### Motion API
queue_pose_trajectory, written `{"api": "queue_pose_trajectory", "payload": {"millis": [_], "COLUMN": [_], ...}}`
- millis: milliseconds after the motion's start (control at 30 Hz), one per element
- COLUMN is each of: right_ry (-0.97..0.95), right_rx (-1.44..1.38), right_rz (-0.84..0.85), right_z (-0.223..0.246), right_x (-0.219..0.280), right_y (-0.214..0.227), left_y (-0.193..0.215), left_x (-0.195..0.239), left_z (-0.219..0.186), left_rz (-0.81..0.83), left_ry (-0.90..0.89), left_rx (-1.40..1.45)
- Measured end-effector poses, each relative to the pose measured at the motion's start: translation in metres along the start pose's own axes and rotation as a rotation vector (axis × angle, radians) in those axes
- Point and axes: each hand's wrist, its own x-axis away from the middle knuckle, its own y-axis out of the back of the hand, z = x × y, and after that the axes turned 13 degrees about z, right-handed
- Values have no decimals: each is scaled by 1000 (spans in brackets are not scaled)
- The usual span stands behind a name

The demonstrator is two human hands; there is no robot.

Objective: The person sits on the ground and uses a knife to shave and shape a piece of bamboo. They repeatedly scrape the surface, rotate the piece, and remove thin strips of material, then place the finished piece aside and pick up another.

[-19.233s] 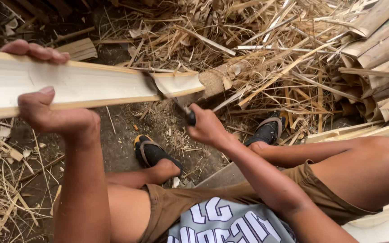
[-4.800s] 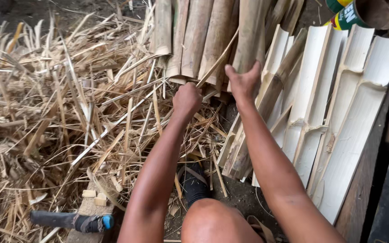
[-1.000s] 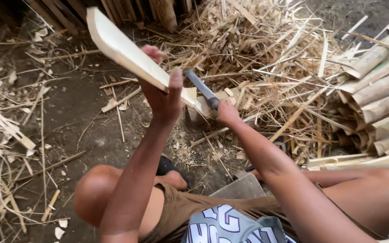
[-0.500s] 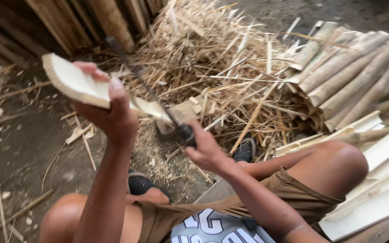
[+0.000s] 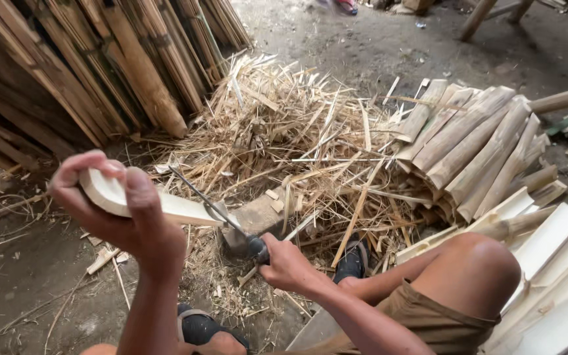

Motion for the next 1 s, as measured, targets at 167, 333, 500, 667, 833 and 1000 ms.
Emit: {"api": "queue_pose_trajectory", "payload": {"millis": [167,333,500,667,833,1000], "right_ry": [262,140,-90,307,-152,-98], "right_rx": [-107,-168,-114,-118,-171,-150], "right_rz": [51,-31,72,-116,89,49], "right_z": [22,-2,-3,31,5,-16], "right_x": [30,-2,-3,27,-12,-23], "right_y": [20,-12,-12,8,-13,-24], "left_y": [-1,4,5,5,10,8], "left_x": [12,22,19,20,13,3], "left_z": [12,14,16,13,19,28], "left_rz": [27,36,52,60,37,37], "left_ry": [-121,-126,-128,-115,-124,-174], "left_rx": [-117,-86,-50,-32,10,50]}}
